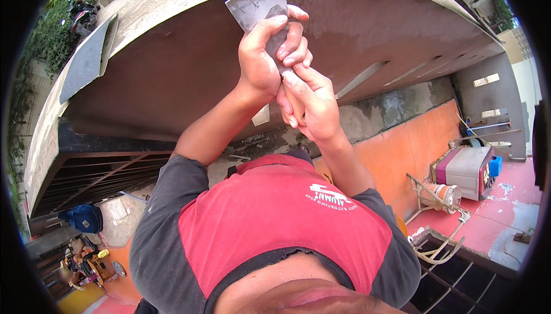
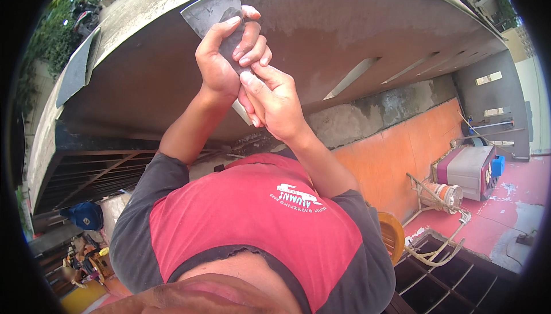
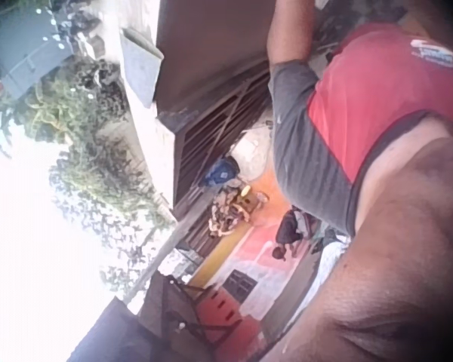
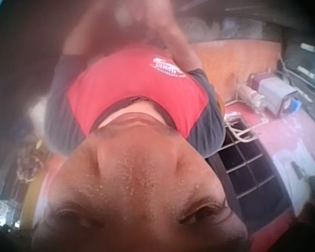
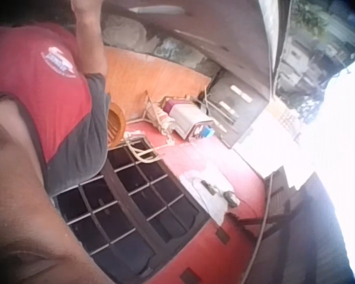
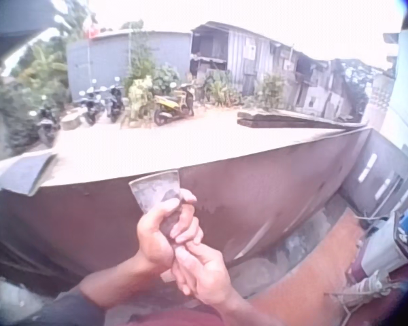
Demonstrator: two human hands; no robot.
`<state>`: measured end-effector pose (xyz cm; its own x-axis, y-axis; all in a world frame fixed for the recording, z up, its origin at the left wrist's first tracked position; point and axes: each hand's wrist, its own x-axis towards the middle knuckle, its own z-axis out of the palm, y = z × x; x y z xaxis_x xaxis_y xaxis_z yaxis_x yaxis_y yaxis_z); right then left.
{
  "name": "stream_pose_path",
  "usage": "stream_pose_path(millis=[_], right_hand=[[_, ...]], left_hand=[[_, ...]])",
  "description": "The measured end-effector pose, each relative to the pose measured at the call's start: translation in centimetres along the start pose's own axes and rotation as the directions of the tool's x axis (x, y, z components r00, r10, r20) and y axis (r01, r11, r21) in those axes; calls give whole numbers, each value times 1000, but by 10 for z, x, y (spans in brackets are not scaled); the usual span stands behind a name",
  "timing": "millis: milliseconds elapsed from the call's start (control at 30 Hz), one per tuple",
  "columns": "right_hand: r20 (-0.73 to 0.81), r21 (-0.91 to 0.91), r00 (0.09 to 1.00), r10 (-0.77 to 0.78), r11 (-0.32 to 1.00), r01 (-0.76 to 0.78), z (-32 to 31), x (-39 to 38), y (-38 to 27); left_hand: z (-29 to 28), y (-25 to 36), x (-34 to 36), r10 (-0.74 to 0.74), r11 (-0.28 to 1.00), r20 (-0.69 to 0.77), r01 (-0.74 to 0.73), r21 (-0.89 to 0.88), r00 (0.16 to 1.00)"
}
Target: The person walks toward a reddish-brown wall and uses a metal scraper to remove material from the surface. They repeatedly scrape small areas, pause to wipe the scraper, and continue scraping the same wall section.
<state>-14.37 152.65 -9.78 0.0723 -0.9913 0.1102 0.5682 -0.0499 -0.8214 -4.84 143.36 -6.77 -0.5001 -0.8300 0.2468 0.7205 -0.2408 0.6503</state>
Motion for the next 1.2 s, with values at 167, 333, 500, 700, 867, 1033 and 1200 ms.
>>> stream_pose_path(millis=[167,333,500,700,867,1033,1200], right_hand=[[-22,10,999,31,999,-30,-4,-10,9],[62,-5,998,-22,1000,23,-2,9,-8],[15,16,1000,11,1000,-11,-6,-5,0],[42,-8,999,25,1000,-24,-10,-6,-4],[54,57,998,28,998,-32,-12,0,-8],[30,63,998,58,996,-60,-15,-9,4],[57,74,998,-2,997,-2,-9,5,-13]], left_hand=[[1,-6,-12,-20,1000,-37,21,21,999],[11,6,7,53,999,-5,-53,6,999],[6,-4,-6,-2,1000,-23,3,22,1000],[7,-8,-5,-6,1000,-38,6,5,999],[16,-2,0,23,999,-48,-21,43,999],[4,-13,-11,-39,999,-66,39,0,997],[19,0,6,44,998,-42,-42,49,998]])
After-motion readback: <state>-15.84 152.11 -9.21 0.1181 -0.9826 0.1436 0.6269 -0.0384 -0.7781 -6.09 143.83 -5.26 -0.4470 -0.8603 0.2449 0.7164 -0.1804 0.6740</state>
